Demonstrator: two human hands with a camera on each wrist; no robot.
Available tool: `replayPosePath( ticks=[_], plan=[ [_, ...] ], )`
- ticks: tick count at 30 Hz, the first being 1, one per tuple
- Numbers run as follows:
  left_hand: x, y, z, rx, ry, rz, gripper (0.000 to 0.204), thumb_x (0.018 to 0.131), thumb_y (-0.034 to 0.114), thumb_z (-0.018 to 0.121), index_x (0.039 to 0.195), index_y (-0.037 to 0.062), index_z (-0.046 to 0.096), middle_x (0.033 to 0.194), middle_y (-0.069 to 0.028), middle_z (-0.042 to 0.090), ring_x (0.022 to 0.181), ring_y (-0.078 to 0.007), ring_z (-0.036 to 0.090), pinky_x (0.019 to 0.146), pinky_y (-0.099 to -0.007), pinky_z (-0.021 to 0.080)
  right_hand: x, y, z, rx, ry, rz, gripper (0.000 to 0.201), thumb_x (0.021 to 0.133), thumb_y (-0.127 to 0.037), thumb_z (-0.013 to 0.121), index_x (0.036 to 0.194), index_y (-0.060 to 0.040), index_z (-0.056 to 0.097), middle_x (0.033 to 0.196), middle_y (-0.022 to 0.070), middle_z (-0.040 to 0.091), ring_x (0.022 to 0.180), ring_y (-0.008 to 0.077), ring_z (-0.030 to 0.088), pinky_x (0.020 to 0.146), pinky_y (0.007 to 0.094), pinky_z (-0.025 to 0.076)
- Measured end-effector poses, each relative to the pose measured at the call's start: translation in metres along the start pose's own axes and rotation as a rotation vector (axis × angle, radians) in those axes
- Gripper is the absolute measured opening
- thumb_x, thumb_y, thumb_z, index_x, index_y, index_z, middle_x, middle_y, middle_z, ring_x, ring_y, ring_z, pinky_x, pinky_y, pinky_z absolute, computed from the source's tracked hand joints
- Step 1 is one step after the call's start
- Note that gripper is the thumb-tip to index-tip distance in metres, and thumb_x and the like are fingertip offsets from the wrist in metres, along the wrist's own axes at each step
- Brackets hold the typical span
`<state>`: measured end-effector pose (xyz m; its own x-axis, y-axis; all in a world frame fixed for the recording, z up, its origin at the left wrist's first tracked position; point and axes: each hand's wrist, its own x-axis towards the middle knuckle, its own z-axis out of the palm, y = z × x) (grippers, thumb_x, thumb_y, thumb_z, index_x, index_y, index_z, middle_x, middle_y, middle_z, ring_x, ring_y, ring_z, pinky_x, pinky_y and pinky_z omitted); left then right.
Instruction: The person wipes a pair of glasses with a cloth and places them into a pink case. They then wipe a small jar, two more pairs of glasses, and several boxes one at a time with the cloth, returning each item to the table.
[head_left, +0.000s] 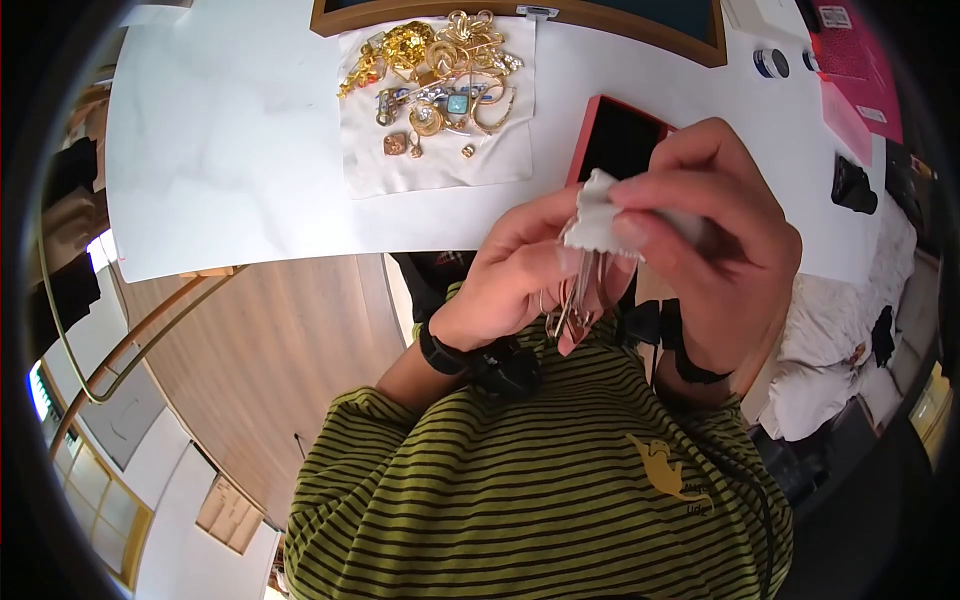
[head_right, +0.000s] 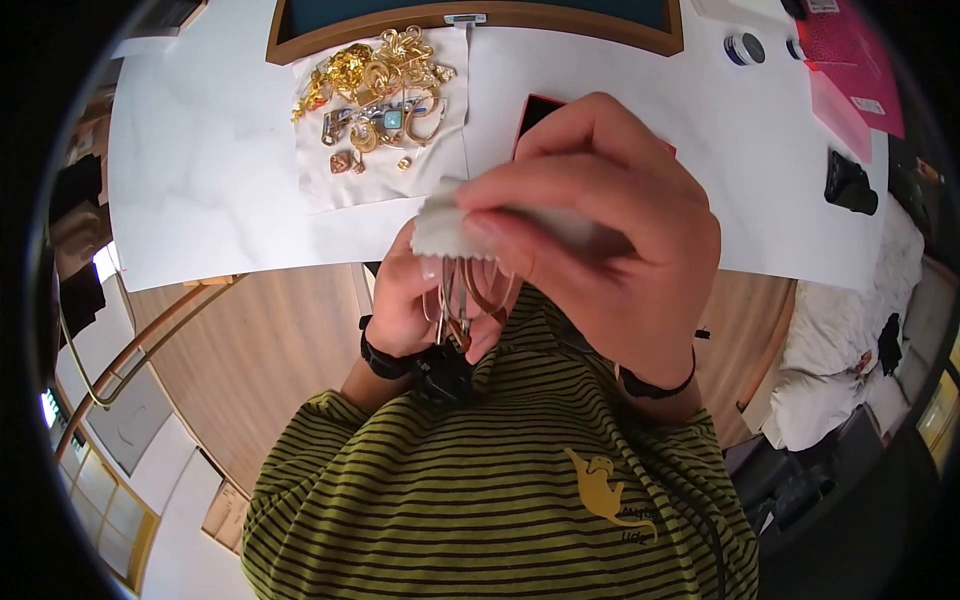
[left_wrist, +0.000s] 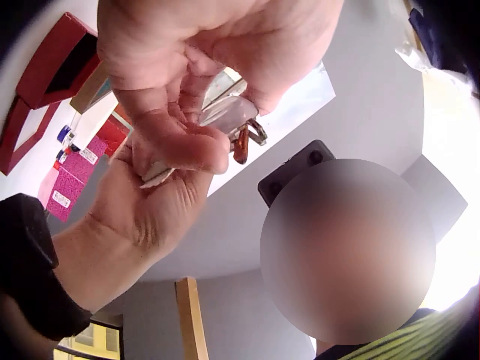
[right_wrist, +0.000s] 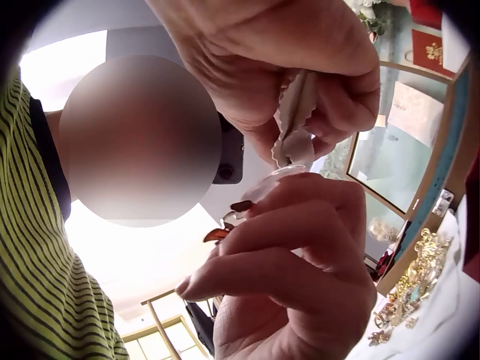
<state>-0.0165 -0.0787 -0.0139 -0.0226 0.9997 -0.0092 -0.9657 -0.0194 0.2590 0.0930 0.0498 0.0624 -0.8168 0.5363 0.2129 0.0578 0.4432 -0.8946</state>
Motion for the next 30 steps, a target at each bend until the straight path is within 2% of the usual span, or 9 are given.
replayPosePath(
  ticks=[6, 8, 12, 18, 21, 23, 27, 29, 30],
  plan=[
    [-0.001, 0.002, 0.006, -0.01, 0.012, -0.13, 0.043, 0.092, 0.021, 0.049, 0.124, -0.0055, 0.045, 0.089, -0.0152, 0.06, 0.058, -0.0156, 0.06, 0.045, -0.0243, 0.049, -0.003, 0.006, 0.009, 0.229, 0.028, 0.113, 0.027, 0.072, 0.002, 0.067, 0.098, 0.0051, 0.062, 0.098, 0.0108, 0.053, 0.085, 0.0144, 0.053, 0.074, 0.0252, 0.043],
    [0.002, 0.004, 0.012, 0.038, 0.136, -0.095, 0.042, 0.091, 0.021, 0.049, 0.121, -0.0078, 0.045, 0.085, -0.0167, 0.06, 0.049, -0.0157, 0.057, 0.038, -0.0245, 0.046, -0.004, 0.007, 0.014, 0.347, 0.016, 0.139, 0.032, 0.071, -0.006, 0.07, 0.099, 0.0058, 0.06, 0.099, 0.0107, 0.054, 0.085, 0.0147, 0.054, 0.075, 0.0258, 0.043],
    [0.001, 0.003, 0.008, 0.045, 0.068, -0.131, 0.041, 0.092, 0.023, 0.048, 0.117, -0.0087, 0.046, 0.084, -0.0164, 0.058, 0.048, -0.0154, 0.057, 0.036, -0.0252, 0.046, -0.002, 0.01, 0.004, 0.305, -0.062, 0.151, 0.033, 0.072, -0.012, 0.072, 0.097, 0.005, 0.06, 0.096, 0.0099, 0.054, 0.082, 0.0141, 0.053, 0.073, 0.0251, 0.042],
    [0.007, 0.001, 0.011, -0.011, 0.03, -0.18, 0.041, 0.093, 0.027, 0.047, 0.112, -0.0095, 0.047, 0.079, -0.0126, 0.053, 0.043, -0.0146, 0.052, 0.032, -0.0231, 0.043, -0.001, 0.015, 0.003, 0.335, -0.026, 0.184, 0.018, 0.078, -0.009, 0.064, 0.088, 0.0058, 0.059, 0.084, 0.0085, 0.055, 0.076, 0.0117, 0.051, 0.068, 0.0236, 0.04],
    [0.01, 0.0, 0.011, -0.078, 0.007, -0.233, 0.041, 0.094, 0.033, 0.043, 0.1, -0.0081, 0.046, 0.073, -0.0113, 0.05, 0.039, -0.0129, 0.048, 0.029, -0.022, 0.04, -0.003, 0.018, 0.004, 0.321, 0.049, 0.242, 0.009, 0.08, -0.002, 0.066, 0.086, 0.0039, 0.064, 0.079, 0.0051, 0.061, 0.072, 0.0102, 0.056, 0.063, 0.0227, 0.042],
    [0.013, 0.001, 0.015, -0.243, 0.008, -0.305, 0.043, 0.095, 0.037, 0.038, 0.091, -0.0047, 0.043, 0.068, -0.01, 0.047, 0.037, -0.0104, 0.042, 0.026, -0.0219, 0.037, -0.003, 0.019, 0.006, 0.274, 0.123, 0.212, 0.009, 0.082, -0.002, 0.063, 0.089, 0.0041, 0.065, 0.079, 0.0055, 0.061, 0.071, 0.0096, 0.055, 0.062, 0.0221, 0.042],
    [0.015, 0.005, 0.016, -0.314, -0.006, -0.308, 0.043, 0.096, 0.038, 0.034, 0.088, -0.0034, 0.042, 0.065, -0.0094, 0.047, 0.035, -0.0088, 0.037, 0.025, -0.0213, 0.034, -0.002, 0.016, 0.01, 0.369, 0.223, 0.247, 0.01, 0.084, -0.001, 0.059, 0.09, 0.0043, 0.066, 0.078, 0.0056, 0.06, 0.067, 0.0088, 0.053, 0.06, 0.0218, 0.041],
    [0.016, 0.006, 0.016, -0.399, -0.017, -0.346, 0.042, 0.097, 0.037, 0.032, 0.088, -0.0026, 0.041, 0.065, -0.009, 0.047, 0.033, -0.0086, 0.034, 0.025, -0.0206, 0.033, -0.002, 0.02, 0.004, 0.35, 0.032, 0.14, 0.026, 0.095, -0.01, 0.044, 0.094, 0.0072, 0.063, 0.088, 0.0085, 0.055, 0.061, 0.0067, 0.042, 0.054, 0.0205, 0.03],
    [0.015, 0.006, 0.016, -0.399, -0.017, -0.347, 0.042, 0.097, 0.037, 0.032, 0.088, -0.0026, 0.041, 0.065, -0.009, 0.047, 0.033, -0.0086, 0.034, 0.025, -0.0206, 0.033, -0.003, 0.022, 0.004, 0.35, 0.033, 0.14, 0.026, 0.095, -0.01, 0.044, 0.094, 0.0072, 0.063, 0.088, 0.0085, 0.055, 0.061, 0.0067, 0.042, 0.054, 0.0205, 0.03]
  ],
)
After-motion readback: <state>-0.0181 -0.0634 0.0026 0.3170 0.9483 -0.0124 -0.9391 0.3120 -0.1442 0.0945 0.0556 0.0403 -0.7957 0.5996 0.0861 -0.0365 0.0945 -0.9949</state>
